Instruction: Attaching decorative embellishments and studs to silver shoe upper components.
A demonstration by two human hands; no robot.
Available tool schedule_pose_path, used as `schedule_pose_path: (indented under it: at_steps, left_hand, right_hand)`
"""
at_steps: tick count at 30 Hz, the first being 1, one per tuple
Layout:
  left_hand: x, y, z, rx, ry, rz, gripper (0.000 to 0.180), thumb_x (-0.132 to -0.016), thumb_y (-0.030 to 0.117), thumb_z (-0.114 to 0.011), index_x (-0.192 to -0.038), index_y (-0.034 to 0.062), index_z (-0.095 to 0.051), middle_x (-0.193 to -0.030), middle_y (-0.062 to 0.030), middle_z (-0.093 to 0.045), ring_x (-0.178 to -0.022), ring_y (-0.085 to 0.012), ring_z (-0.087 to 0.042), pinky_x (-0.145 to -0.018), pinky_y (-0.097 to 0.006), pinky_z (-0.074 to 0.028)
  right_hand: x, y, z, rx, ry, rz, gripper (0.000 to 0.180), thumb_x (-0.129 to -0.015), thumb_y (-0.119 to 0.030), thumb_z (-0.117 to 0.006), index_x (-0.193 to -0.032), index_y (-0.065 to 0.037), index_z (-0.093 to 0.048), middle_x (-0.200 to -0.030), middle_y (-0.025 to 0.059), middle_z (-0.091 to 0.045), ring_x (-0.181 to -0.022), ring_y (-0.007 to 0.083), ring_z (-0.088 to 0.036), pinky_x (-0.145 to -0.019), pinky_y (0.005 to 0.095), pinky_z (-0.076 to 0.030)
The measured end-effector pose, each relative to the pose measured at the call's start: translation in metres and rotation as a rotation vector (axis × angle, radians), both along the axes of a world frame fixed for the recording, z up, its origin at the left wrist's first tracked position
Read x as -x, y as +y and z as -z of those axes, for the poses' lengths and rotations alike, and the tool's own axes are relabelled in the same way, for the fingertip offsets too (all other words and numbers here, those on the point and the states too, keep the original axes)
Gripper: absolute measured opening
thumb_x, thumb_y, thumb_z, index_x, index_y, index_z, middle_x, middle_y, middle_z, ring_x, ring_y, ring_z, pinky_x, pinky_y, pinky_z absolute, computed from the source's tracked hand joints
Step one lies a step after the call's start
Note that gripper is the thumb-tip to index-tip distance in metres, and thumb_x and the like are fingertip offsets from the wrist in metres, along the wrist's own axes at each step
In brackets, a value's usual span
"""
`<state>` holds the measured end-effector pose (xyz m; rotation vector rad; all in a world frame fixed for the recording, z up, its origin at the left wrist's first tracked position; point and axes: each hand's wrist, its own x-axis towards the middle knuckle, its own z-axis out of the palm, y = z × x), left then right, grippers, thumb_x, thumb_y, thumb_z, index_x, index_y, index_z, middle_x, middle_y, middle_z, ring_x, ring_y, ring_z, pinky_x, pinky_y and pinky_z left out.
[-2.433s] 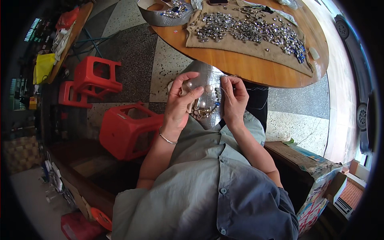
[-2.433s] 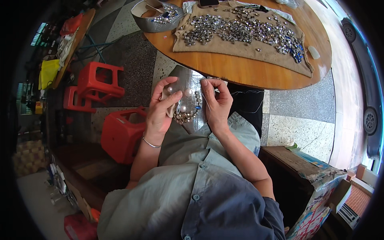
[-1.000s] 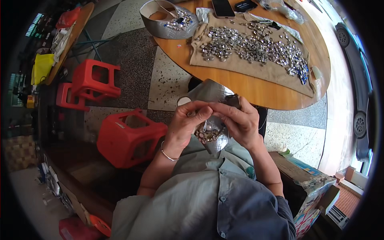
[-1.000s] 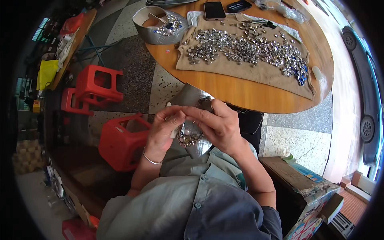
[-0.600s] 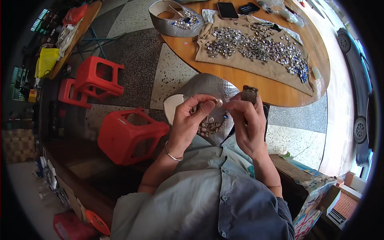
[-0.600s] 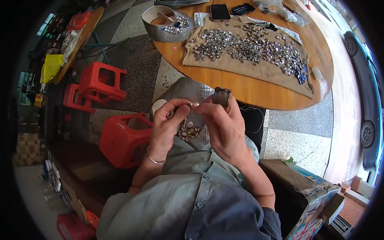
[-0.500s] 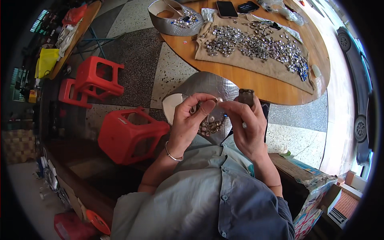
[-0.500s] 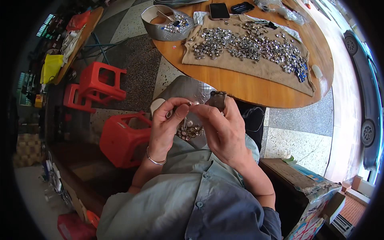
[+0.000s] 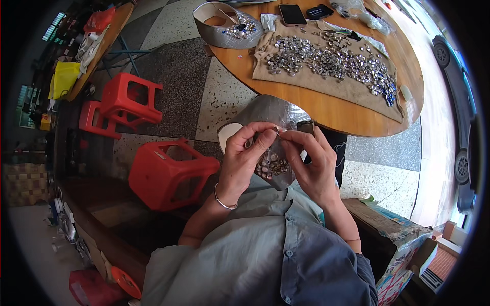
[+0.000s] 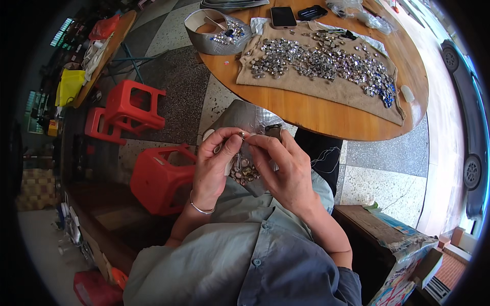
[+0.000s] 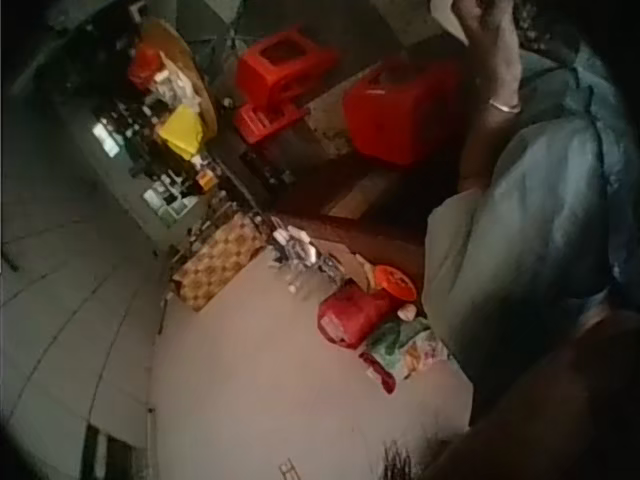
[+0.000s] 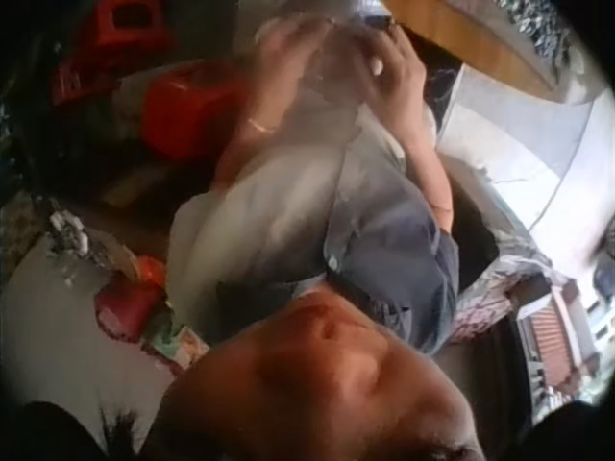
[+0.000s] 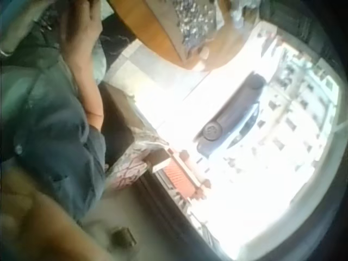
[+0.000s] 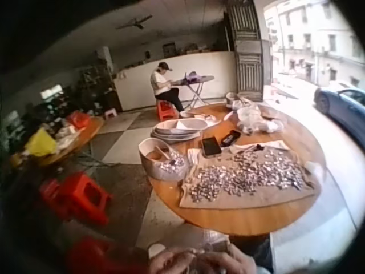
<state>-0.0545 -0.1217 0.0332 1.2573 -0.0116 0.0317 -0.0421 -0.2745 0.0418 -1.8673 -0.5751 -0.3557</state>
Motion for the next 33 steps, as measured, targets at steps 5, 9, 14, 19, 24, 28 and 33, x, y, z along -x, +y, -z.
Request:
schedule_pose_path:
  at_steps: [5, 9, 14, 19, 24, 28, 33]
  left_hand:
    - [-0.002, 0.0, -0.002, 0.158, 0.003, 0.031, 0.017, -0.09, 0.014, -0.058, -0.101, 0.0024, -0.061, -0.098, -0.0041, -0.063, -0.093, -0.01, -0.056, -0.085, -0.024, -0.043]
    - [-0.004, 0.002, -0.002, 0.242, 0.022, 0.061, 0.019, -0.09, 0.016, -0.058, -0.101, 0.0016, -0.062, -0.097, -0.0042, -0.064, -0.091, -0.0104, -0.058, -0.084, -0.024, -0.045]
    - [-0.002, 0.003, -0.001, 0.259, 0.03, 0.081, 0.02, -0.09, 0.017, -0.058, -0.101, 0.0019, -0.062, -0.098, -0.0041, -0.064, -0.092, -0.011, -0.058, -0.084, -0.025, -0.046]
    - [-0.002, 0.004, 0.001, 0.302, 0.043, 0.094, 0.02, -0.089, 0.017, -0.059, -0.101, 0.0019, -0.062, -0.097, -0.0044, -0.064, -0.092, -0.011, -0.058, -0.084, -0.025, -0.046]
    - [-0.002, 0.006, 0.003, 0.202, -0.006, 0.091, 0.018, -0.089, 0.015, -0.059, -0.1, 0.0016, -0.063, -0.096, -0.0045, -0.064, -0.092, -0.0107, -0.058, -0.084, -0.024, -0.045]
    - [-0.003, 0.009, 0.001, -0.034, -0.088, 0.083, 0.016, -0.089, 0.012, -0.058, -0.1, 0.0013, -0.063, -0.095, -0.0044, -0.064, -0.092, -0.01, -0.057, -0.084, -0.024, -0.045]
    - [-0.002, 0.007, 0.001, 0.045, -0.077, 0.105, 0.015, -0.089, 0.009, -0.058, -0.1, 0.001, -0.064, -0.094, -0.0042, -0.065, -0.091, -0.0099, -0.057, -0.083, -0.024, -0.045]
  right_hand:
    - [0.001, 0.001, -0.008, -0.033, 0.057, 0.003, 0.018, -0.078, 0.003, -0.063, -0.096, -0.001, -0.064, -0.077, 0.0071, -0.056, -0.063, 0.0136, -0.052, -0.058, 0.0243, -0.043]
    - [0.001, 0.003, -0.009, -0.043, 0.062, 0.009, 0.018, -0.078, 0.003, -0.064, -0.095, -0.002, -0.065, -0.076, 0.0063, -0.056, -0.064, 0.0129, -0.052, -0.058, 0.024, -0.042]
    - [0.004, 0.002, -0.01, -0.067, 0.095, -0.001, 0.016, -0.077, 0.004, -0.063, -0.093, -0.001, -0.065, -0.076, 0.0057, -0.056, -0.065, 0.0128, -0.052, -0.058, 0.0243, -0.042]
    - [0.005, 0.002, -0.011, -0.084, 0.135, -0.002, 0.015, -0.078, 0.003, -0.063, -0.092, -0.001, -0.065, -0.078, 0.0063, -0.057, -0.067, 0.0135, -0.053, -0.06, 0.0243, -0.042]
    - [0.005, -0.001, -0.011, -0.062, 0.14, -0.013, 0.014, -0.078, 0.003, -0.063, -0.091, -0.001, -0.065, -0.079, 0.0067, -0.057, -0.068, 0.0138, -0.053, -0.061, 0.0239, -0.042]
    - [0.006, -0.004, -0.011, -0.102, 0.204, -0.046, 0.014, -0.079, 0.001, -0.062, -0.092, -0.001, -0.065, -0.078, 0.0052, -0.057, -0.069, 0.0118, -0.052, -0.062, 0.0227, -0.041]
    - [0.006, -0.006, -0.006, -0.216, 0.311, -0.111, 0.013, -0.082, -0.001, -0.061, -0.094, 0.0, -0.065, -0.08, 0.004, -0.056, -0.072, 0.0097, -0.051, -0.064, 0.0218, -0.041]
